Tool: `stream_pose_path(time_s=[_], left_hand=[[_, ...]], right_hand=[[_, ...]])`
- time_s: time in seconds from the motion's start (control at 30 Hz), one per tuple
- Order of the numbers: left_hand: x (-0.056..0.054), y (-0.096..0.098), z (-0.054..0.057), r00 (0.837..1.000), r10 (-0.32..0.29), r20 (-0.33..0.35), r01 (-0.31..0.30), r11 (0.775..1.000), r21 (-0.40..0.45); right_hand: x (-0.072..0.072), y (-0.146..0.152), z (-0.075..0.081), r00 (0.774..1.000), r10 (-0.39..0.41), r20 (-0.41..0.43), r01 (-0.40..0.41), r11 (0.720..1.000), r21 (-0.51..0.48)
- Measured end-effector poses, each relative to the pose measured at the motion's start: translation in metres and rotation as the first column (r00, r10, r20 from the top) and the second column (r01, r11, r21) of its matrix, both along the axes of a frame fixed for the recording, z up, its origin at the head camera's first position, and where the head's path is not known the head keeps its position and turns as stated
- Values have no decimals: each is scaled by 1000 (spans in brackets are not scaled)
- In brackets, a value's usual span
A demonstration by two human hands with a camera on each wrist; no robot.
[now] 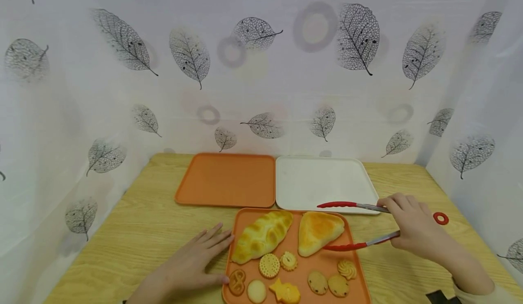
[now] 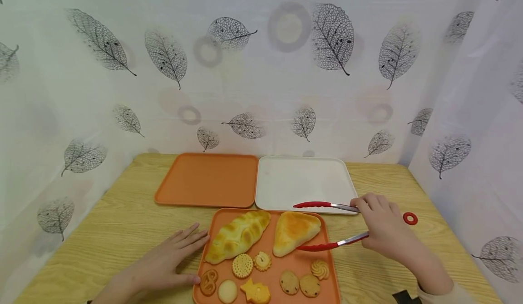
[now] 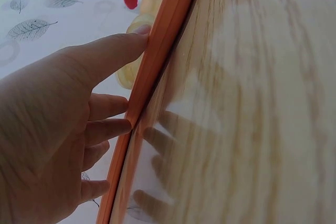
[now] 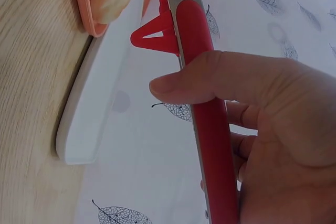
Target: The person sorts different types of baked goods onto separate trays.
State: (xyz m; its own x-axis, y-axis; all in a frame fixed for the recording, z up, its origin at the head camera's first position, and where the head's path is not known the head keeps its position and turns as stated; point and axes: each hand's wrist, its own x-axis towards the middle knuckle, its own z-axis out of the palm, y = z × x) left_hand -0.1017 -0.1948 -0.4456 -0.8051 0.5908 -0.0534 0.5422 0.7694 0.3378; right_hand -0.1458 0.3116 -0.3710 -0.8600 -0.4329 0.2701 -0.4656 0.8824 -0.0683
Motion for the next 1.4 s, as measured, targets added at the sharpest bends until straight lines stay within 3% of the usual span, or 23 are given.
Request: stream_pose_path(time_s=[0.3, 0.67, 0.93, 1.2, 1.4], left_hand=[[1, 0, 1, 1000, 6, 6, -6, 1000, -8], [0, -1, -1, 1000, 6, 4, -6, 1000, -16], [1, 0, -1, 1000, 7, 3, -7, 1000, -19], [1, 0, 0, 1000, -2, -3, 2, 1000, -18], [1, 0, -1, 1000, 3, -7, -3, 1000, -21]], right_hand=[[-1, -12, -3, 999, 31, -27, -30, 998, 49], [-4, -12, -6, 985, 89, -150, -85, 996, 29], [-4, -11, -7, 979, 103, -176, -102, 995, 14], [-3, -10, 3, 972, 101, -212, -99, 995, 21], [-10, -13, 16, 963, 113, -243, -109, 994, 30]])
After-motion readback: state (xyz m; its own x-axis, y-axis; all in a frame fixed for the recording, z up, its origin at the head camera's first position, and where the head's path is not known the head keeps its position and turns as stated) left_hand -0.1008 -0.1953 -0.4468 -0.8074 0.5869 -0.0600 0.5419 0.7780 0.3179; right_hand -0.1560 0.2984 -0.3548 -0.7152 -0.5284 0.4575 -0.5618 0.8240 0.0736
